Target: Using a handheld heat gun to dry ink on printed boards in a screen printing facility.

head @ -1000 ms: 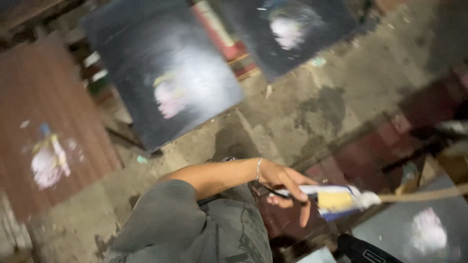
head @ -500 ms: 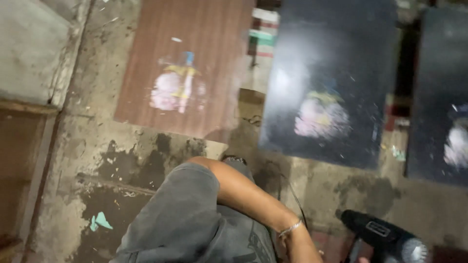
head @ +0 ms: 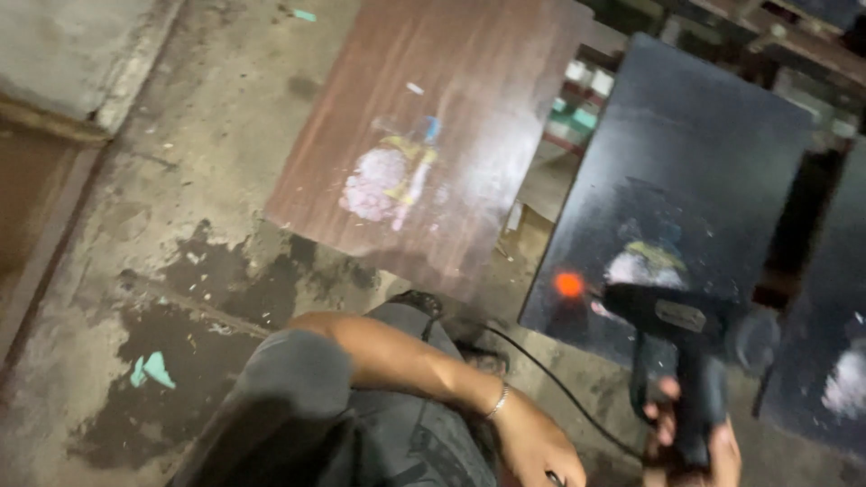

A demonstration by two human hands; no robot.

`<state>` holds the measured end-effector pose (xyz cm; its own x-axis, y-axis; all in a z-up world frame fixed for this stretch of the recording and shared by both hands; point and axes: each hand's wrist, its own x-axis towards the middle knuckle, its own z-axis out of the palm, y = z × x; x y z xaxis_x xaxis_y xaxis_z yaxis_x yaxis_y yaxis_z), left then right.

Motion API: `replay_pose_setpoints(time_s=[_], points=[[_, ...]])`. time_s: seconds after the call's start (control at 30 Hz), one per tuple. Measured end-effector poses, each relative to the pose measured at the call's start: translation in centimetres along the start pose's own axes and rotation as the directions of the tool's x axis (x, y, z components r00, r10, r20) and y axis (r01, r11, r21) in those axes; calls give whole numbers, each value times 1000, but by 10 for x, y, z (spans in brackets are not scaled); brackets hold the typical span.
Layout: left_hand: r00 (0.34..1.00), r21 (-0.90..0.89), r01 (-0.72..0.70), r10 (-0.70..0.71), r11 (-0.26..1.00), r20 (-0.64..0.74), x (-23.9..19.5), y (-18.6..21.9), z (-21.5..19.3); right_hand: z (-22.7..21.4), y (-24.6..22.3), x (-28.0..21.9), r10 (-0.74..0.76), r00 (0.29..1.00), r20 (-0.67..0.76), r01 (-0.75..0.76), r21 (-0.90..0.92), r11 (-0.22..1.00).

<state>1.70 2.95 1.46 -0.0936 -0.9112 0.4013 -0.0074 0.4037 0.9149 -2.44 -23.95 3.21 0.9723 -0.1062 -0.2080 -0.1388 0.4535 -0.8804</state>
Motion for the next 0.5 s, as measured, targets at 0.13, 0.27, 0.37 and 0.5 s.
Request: replay_pose_setpoints(time_s=[0.13,0.27,0.37,0.5], points=[[908,185,416,-397,890,-132,-1,56,-6,105,-9,45,-98,993,-72,98,-5,995],[928,160,363,-341,918,-148,6,68,-11,122,-26,64,-101,995,18,102,-113,988],[975,107,195,-181,975,-132,14,96,-25,108,-36,78,-86,996,-35,82,-106,991],[995,-41,37,-41,998,-86,33,88,-32,85,-55,91,-88,990,-110,66,-193,979]])
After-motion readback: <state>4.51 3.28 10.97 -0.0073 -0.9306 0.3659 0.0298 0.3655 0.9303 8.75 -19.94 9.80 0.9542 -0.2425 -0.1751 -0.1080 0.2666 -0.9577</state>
